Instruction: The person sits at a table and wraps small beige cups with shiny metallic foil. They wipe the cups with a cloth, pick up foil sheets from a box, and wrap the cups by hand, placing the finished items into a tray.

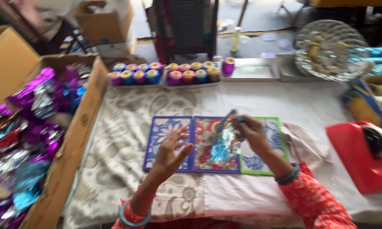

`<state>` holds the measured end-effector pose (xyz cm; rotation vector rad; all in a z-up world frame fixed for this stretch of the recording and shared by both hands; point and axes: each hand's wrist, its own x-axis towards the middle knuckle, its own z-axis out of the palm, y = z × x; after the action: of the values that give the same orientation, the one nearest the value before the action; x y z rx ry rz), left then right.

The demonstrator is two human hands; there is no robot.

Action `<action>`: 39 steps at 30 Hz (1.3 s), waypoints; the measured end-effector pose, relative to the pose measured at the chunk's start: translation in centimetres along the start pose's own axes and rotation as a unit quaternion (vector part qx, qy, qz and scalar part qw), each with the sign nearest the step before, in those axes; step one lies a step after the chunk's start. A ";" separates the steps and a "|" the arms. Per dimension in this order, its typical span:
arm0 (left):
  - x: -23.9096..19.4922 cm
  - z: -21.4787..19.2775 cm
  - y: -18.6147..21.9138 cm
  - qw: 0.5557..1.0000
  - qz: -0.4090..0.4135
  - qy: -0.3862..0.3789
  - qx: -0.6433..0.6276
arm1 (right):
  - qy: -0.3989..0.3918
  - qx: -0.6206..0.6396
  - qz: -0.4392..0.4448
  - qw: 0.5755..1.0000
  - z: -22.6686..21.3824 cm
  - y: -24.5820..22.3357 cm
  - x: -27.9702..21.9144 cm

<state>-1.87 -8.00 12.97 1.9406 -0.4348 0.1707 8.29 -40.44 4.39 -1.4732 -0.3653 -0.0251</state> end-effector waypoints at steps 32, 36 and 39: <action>4.6 11.0 -6.8 0.985 -0.091 0.086 -0.122 | 0.081 -0.213 -0.031 0.973 2.1 -1.1 -0.6; 4.3 10.8 -8.0 0.963 -0.101 0.085 -0.234 | 0.106 -0.173 0.032 0.979 2.4 -1.7 -0.5; 4.0 10.5 -7.3 0.974 -0.121 0.073 -0.175 | 0.092 -0.179 0.003 0.980 1.8 -0.6 -0.6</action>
<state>3.73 -15.94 3.79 1.6036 -0.1164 0.0713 7.21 -38.87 4.94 -1.8116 -0.2112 -0.2308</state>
